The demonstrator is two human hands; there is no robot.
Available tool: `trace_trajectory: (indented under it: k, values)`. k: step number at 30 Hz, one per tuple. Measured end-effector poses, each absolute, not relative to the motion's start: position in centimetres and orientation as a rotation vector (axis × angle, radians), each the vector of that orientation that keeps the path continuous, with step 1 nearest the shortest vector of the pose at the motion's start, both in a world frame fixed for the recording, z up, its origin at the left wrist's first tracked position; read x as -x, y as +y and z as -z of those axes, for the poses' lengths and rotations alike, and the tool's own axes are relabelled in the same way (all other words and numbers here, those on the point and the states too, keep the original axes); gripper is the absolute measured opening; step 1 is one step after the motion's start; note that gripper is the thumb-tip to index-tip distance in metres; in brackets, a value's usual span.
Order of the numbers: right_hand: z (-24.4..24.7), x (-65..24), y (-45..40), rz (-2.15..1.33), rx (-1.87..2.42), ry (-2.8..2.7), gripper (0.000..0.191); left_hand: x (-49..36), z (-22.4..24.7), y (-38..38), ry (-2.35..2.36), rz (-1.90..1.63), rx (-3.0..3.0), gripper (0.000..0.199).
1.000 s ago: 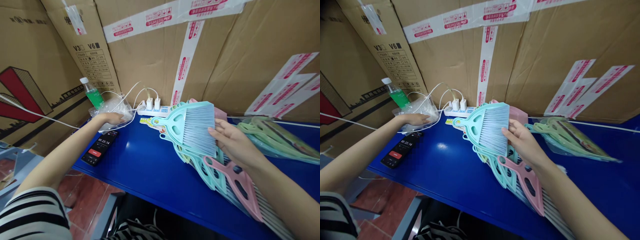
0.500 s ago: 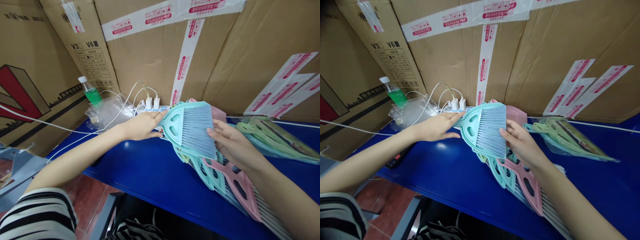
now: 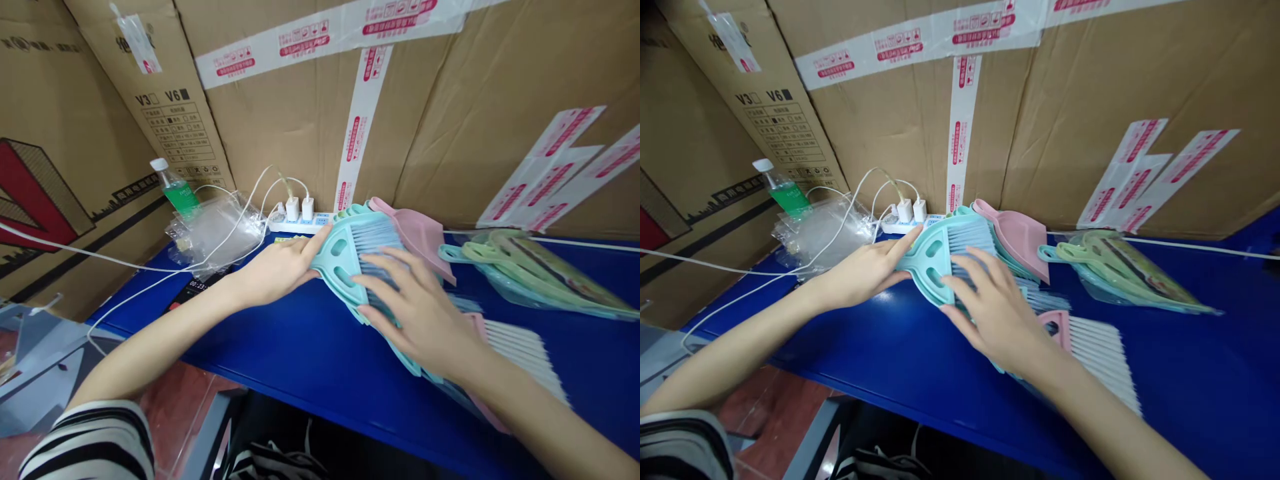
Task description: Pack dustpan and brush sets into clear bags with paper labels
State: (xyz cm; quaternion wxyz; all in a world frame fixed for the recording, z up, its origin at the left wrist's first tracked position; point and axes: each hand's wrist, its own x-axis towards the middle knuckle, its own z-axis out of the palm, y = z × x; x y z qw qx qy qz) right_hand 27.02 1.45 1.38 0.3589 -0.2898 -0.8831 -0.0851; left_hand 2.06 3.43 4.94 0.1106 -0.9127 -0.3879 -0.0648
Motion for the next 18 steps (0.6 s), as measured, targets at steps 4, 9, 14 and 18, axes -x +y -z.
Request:
trace_trajectory:
  k: [4, 9, 14, 18]
  values:
    - [-0.3, -25.9, 0.8, 0.274, 0.779, -2.383, 0.017, -3.0, -4.4, 2.5, -1.104, 0.142, 2.655, 0.075]
    - [-0.5, -25.9, 0.6, 0.253, 0.805, -2.353, 0.020, -4.3, -4.5, 2.4, -1.079, 0.086, 2.652, 0.075]
    - [-1.0, -26.3, 0.6, 0.467, 0.792, -2.270, 0.017, -3.5, -5.9, 3.2, -1.208, 0.081, 2.642, 0.070]
    - [-1.9, -27.5, 0.9, 0.579, 0.890, -2.148, 0.017, -0.6, -8.1, 4.2, -1.427, 0.197, 2.521, 0.070]
